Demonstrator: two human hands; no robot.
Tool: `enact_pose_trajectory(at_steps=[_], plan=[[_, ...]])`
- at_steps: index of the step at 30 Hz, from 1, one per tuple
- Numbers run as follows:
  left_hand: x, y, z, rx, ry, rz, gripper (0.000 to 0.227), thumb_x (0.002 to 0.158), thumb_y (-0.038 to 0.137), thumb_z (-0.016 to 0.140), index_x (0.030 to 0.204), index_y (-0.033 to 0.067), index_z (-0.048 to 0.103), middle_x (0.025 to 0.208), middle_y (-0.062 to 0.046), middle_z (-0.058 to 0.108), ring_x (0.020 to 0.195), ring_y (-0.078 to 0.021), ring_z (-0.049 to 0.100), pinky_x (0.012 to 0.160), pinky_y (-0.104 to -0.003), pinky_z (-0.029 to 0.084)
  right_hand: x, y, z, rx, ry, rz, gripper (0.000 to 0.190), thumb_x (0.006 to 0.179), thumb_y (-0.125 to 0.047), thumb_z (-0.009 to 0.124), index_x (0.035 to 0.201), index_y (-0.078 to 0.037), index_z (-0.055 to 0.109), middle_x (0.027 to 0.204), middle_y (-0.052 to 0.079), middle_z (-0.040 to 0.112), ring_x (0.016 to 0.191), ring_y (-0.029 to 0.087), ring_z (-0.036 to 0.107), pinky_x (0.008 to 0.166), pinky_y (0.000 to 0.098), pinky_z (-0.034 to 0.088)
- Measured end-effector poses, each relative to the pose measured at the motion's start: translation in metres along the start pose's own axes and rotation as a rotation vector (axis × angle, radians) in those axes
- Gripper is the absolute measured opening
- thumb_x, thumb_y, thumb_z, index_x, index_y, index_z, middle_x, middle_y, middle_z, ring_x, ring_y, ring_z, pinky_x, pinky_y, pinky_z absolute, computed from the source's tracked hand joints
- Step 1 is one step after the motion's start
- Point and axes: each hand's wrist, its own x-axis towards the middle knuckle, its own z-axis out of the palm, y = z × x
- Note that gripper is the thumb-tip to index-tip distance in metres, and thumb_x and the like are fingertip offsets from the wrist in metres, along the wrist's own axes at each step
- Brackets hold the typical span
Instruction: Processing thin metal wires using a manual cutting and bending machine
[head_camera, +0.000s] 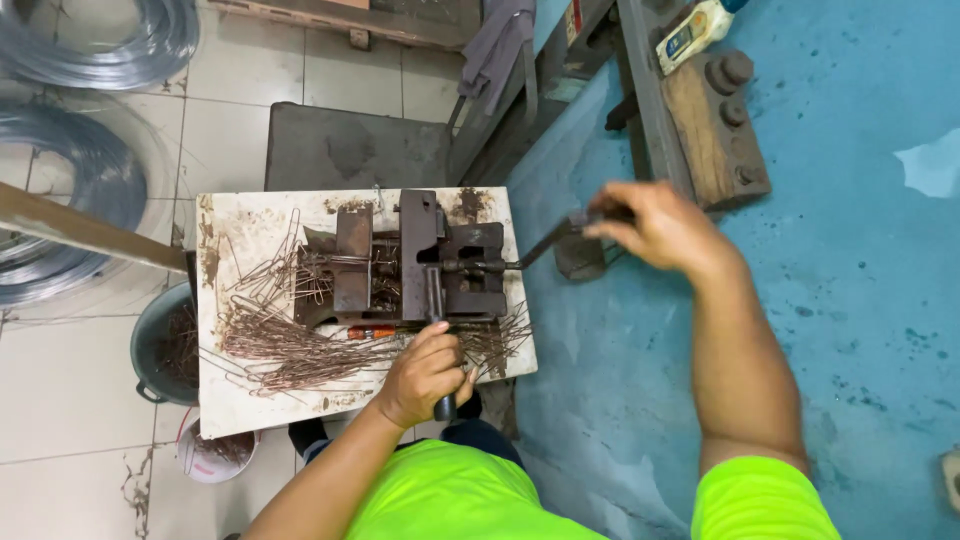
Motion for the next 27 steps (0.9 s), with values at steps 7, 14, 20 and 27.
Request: enact_pose_trajectory(at_steps=[7,14,20,27], plan=[[0.001,0.002,0.0,0.006,-0.012,-0.003,0.029,0.086,0.016,0.07,0.061,0.0108,0.059,0.068,-0.004,0.061,0.08,-0.024,0.069,0.1,-0.044,0.054,0.123,0.12,0.243,-0.231,0.05,0.313,0.029,0.093,-0.048,0.065,0.115,-0.033,0.076,0.1,0.004,0.078,0.098,0.028,0.074,0.078,0.0442,0.061],[0.0,-0.001,-0.001,0.043,-0.008,0.0,0.029,0.086,0.017,0.07,0.06,0.0118,0.059,0.068,-0.002,0.061,0.08,-0.022,0.069,0.101,-0.043,0.054,-0.02,0.034,0.23,-0.049,-0.724,-0.067,0.035,0.086,-0.039,0.071,0.095,-0.006,0.077,0.086,0.019,0.075,0.09,0.04,0.073,0.077,0.0512,0.059],[-0.003,0.0,0.0,0.031,-0.025,-0.01,0.029,0.087,0.017,0.07,0.06,0.0117,0.059,0.068,-0.002,0.061,0.081,-0.0222,0.069,0.102,-0.043,0.053,-0.061,-0.028,0.05,0.306,-0.437,-0.035,0.027,0.087,-0.023,0.071,0.103,-0.001,0.073,0.093,0.025,0.076,0.093,0.044,0.073,0.08,0.0509,0.057],[-0.005,-0.001,-0.001,0.038,-0.036,0.005,0.027,0.086,0.016,0.07,0.062,0.0117,0.059,0.068,-0.003,0.061,0.081,-0.0239,0.069,0.102,-0.044,0.053,0.021,0.028,0.045,0.139,0.308,-0.191,0.027,0.095,-0.019,0.073,0.117,-0.004,0.072,0.099,0.022,0.073,0.096,0.043,0.069,0.08,0.0501,0.056]])
